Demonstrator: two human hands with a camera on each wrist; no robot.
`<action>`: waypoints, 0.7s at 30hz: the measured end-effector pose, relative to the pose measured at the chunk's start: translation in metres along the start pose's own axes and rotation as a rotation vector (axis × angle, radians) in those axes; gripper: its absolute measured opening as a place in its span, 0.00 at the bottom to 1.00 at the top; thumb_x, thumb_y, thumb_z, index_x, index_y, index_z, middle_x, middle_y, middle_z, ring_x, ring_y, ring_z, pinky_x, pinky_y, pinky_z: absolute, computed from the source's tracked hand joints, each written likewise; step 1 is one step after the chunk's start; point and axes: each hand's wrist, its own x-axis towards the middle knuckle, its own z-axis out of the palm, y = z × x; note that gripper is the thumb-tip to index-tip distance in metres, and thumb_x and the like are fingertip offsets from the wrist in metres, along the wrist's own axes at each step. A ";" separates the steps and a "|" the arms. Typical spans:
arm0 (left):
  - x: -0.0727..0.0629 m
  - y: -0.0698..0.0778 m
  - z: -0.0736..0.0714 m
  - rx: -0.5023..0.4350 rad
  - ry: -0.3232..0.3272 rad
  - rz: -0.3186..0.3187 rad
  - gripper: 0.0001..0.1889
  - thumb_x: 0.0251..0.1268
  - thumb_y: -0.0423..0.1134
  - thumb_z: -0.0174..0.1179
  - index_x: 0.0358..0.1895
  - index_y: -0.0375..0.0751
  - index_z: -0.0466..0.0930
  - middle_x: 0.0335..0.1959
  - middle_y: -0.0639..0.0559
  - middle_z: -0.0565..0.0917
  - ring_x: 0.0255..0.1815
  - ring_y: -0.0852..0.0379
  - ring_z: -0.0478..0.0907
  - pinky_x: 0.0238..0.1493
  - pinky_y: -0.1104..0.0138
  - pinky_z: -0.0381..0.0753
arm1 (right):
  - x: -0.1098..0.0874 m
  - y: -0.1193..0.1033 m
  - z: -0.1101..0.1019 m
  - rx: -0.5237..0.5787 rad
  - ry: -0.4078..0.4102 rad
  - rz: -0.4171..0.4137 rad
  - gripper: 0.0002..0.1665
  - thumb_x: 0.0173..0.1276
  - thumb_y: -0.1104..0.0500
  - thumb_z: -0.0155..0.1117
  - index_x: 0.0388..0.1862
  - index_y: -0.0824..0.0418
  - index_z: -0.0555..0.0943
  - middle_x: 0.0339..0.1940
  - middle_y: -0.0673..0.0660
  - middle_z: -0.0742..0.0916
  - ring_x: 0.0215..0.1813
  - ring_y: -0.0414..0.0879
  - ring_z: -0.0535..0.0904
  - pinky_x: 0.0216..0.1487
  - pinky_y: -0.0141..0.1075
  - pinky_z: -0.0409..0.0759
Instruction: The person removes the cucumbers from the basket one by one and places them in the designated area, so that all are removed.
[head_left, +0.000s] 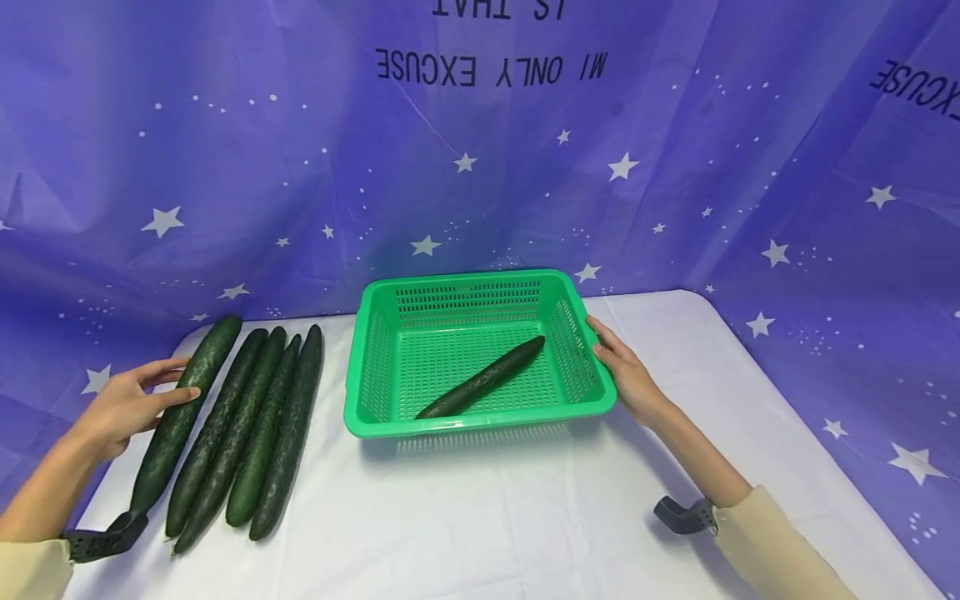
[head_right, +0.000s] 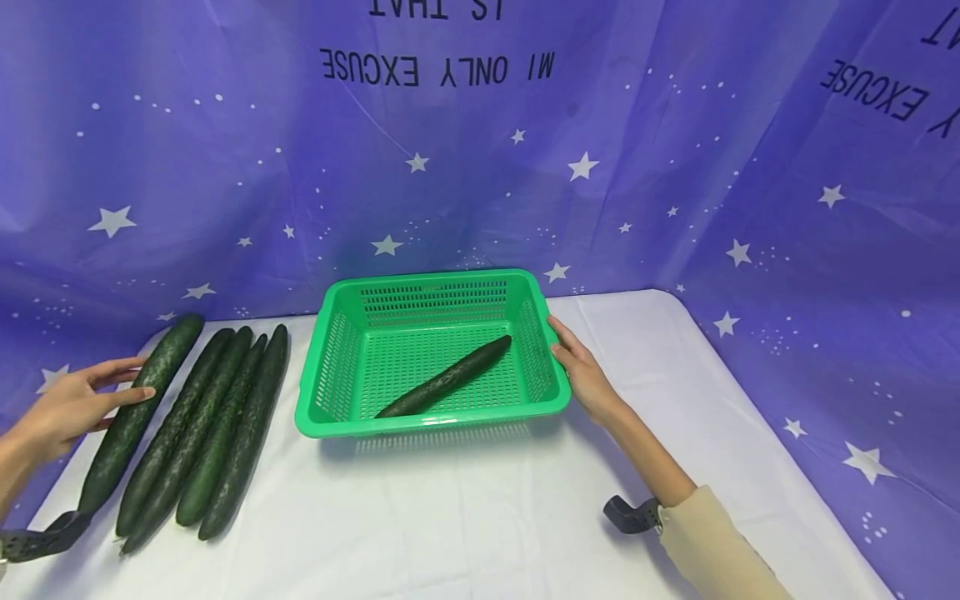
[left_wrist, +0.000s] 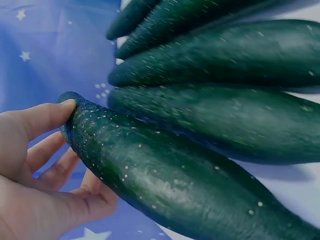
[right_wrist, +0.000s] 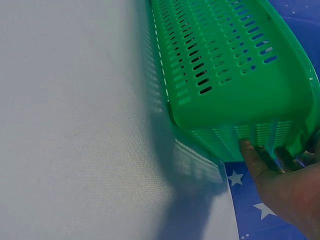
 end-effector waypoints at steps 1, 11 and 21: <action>0.000 -0.003 0.001 -0.001 -0.003 -0.007 0.41 0.76 0.46 0.57 0.77 0.25 0.45 0.71 0.18 0.51 0.65 0.17 0.54 0.48 0.46 0.80 | 0.000 0.000 0.000 -0.001 0.001 0.000 0.34 0.85 0.54 0.37 0.84 0.52 0.43 0.81 0.60 0.52 0.64 0.48 0.69 0.56 0.31 0.76; 0.005 -0.025 0.008 0.024 -0.004 -0.035 0.41 0.77 0.46 0.56 0.76 0.21 0.45 0.70 0.16 0.52 0.65 0.17 0.56 0.45 0.45 0.80 | 0.000 0.001 0.001 0.001 0.007 0.001 0.34 0.85 0.54 0.37 0.84 0.52 0.43 0.81 0.60 0.52 0.64 0.48 0.69 0.56 0.31 0.76; 0.009 -0.040 0.013 -0.018 -0.013 -0.076 0.40 0.77 0.46 0.56 0.76 0.23 0.47 0.71 0.16 0.51 0.66 0.20 0.57 0.47 0.49 0.80 | 0.000 0.001 0.000 -0.006 0.007 -0.004 0.33 0.85 0.54 0.37 0.84 0.53 0.43 0.81 0.60 0.52 0.65 0.50 0.68 0.55 0.31 0.76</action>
